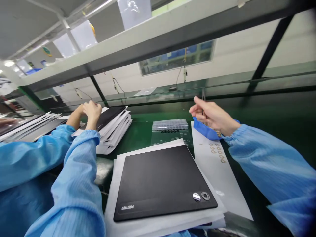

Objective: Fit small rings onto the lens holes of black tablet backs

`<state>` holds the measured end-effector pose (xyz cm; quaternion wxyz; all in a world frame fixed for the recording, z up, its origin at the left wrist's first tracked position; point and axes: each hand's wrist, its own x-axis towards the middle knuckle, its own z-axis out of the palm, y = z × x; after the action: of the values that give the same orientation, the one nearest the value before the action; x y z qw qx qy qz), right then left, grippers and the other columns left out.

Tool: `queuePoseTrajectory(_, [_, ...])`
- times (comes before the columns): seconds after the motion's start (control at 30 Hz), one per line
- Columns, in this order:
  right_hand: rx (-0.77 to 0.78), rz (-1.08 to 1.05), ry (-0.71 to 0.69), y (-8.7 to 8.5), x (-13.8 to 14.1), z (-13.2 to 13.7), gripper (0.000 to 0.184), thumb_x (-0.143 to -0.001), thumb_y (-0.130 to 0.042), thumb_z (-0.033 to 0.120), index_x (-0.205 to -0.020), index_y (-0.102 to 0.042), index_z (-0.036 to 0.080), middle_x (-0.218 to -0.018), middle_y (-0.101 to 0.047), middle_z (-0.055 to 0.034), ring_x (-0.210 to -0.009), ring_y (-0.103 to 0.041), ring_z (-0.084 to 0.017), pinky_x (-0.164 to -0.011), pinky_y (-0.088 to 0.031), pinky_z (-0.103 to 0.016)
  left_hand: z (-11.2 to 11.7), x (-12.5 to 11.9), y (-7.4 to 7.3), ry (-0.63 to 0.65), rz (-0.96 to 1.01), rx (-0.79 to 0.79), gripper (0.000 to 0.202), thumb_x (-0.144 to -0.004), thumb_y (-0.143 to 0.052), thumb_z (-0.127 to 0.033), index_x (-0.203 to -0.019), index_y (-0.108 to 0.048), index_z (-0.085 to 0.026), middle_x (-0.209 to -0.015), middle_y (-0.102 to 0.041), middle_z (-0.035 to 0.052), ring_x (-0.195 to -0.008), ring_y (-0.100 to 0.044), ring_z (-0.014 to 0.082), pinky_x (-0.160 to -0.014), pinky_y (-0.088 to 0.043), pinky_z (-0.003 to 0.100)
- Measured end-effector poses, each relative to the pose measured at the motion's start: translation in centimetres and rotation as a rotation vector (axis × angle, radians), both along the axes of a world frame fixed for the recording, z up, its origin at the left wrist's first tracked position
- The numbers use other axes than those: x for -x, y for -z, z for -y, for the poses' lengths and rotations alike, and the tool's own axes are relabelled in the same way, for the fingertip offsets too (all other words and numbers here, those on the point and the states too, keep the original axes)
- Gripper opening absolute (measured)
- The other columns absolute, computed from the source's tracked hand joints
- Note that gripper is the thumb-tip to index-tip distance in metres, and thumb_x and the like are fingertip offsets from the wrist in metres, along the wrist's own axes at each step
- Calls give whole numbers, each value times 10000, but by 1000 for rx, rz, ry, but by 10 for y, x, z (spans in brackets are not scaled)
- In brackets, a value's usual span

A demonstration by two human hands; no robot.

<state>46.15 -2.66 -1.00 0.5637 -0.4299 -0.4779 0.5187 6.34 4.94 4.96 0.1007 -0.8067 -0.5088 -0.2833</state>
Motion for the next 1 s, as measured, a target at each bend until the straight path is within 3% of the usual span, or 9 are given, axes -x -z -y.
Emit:
queuePoseTrajectory(0.1, [-269,113,334,-13,-7,6,581,-933,-375,480,-533,-599,123,-454,-562,-40,-371,-530,-68,-355,-409,-144,-15,-65,10,96,-22,-28,291,-912,-536,-342,-1122,-560,-142,-1143,-571,82,-1015,-572,219,-878,-470,439])
queuePoseTrajectory(0.2, [-369,351,476,-7,-20,17,600,-898,-369,567,-535,-598,148,-414,-549,-23,-358,-544,-98,-381,-443,-181,1,-153,39,379,-164,43,175,-908,-531,-281,-941,-618,-133,-976,-634,56,-971,-583,199,-911,-437,418])
queuePoseTrajectory(0.3, [-243,506,428,24,-39,37,453,-806,-557,537,-558,-604,160,-442,-596,-22,-427,-610,-146,-438,-497,-217,37,-222,82,747,-358,172,138,-887,-549,-277,-917,-647,-185,-945,-670,23,-953,-598,162,-914,-438,278])
queuePoseTrajectory(0.37, [-147,544,397,53,-51,52,329,-751,-656,440,-571,-605,168,-511,-647,-31,-508,-658,-183,-491,-535,-247,57,-247,106,905,-434,230,184,-897,-541,-307,-975,-646,-177,-1025,-670,41,-989,-600,166,-908,-446,249])
queuePoseTrajectory(0.5, [-13,511,424,105,-65,72,185,-765,-650,323,-672,-590,174,-603,-692,-52,-599,-700,-225,-574,-585,-300,70,-263,131,1019,-463,294,314,-953,-439,-327,-1105,-607,-109,-1195,-617,121,-1114,-561,207,-970,-425,295])
queuePoseTrajectory(0.6, [48,446,491,126,-65,72,160,-824,-584,316,-742,-537,187,-646,-700,-55,-613,-708,-217,-573,-597,-297,68,-264,136,1071,-483,341,358,-974,-383,-340,-1178,-579,-121,-1291,-562,112,-1207,-500,207,-1029,-375,311])
queuePoseTrajectory(0.77, [63,418,561,129,-58,68,191,-802,-635,276,-726,-477,200,-561,-670,-23,-498,-675,-178,-457,-553,-226,65,-266,136,1137,-550,417,344,-983,-361,-332,-1159,-602,-160,-1288,-575,68,-1223,-493,167,-1070,-318,298])
queuePoseTrajectory(1.0, [1,416,624,127,-50,71,227,-727,-708,203,-643,-498,187,-464,-619,15,-376,-589,-113,-364,-466,-168,67,-266,134,1108,-579,432,373,-979,-367,-326,-1199,-587,-121,-1309,-556,97,-1242,-475,190,-1068,-321,317])
